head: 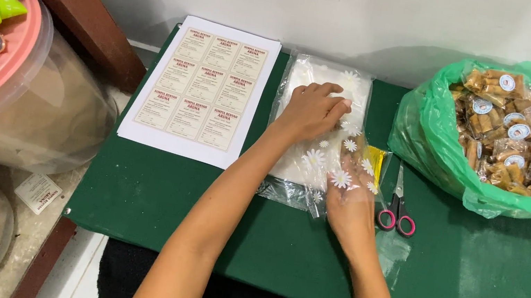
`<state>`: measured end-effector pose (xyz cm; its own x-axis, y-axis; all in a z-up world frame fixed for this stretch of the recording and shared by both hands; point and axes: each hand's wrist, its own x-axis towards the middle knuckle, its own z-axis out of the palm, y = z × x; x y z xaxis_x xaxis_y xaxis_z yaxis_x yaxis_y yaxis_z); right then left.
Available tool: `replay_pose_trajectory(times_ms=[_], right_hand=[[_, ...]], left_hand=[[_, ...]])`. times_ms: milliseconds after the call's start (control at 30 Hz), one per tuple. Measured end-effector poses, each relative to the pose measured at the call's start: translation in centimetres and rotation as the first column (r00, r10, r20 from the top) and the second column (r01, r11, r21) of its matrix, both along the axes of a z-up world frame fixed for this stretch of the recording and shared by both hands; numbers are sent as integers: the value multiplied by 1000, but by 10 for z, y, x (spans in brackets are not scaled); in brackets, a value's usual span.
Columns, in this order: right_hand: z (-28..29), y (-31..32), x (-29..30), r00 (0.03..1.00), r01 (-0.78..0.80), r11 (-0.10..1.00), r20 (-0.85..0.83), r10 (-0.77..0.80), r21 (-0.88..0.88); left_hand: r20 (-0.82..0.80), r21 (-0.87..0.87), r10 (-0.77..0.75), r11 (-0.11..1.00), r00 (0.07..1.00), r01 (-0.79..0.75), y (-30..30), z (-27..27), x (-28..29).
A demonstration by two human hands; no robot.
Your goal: The person is individually picking up small wrapped snacks from a large green bag and placing them into smaller, decorative clear plastic bags on a green work surface.
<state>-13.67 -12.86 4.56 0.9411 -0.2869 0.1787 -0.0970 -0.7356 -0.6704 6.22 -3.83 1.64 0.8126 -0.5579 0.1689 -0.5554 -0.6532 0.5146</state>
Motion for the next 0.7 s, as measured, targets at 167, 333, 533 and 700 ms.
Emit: replay_pose_trajectory(times_ms=[167,333,533,700], right_hand=[[-53,-32,8,990,-127,989,68,121,81],[-33,-26,6,979,-189,969,109,174,157],[-36,-19,6,981,15,998,190,-24,53],[-66,-24,21,966,256,963,-22,-259,-86]], left_hand=[[-27,-35,2,999,1000,-3,4,11,-7],[-50,5,7,1000,999,-6,4,20,-10],[-17,25,11,1000,1000,-11,-1,4,-2],[-9,-20,29,999,1000,-29,0,2,0]])
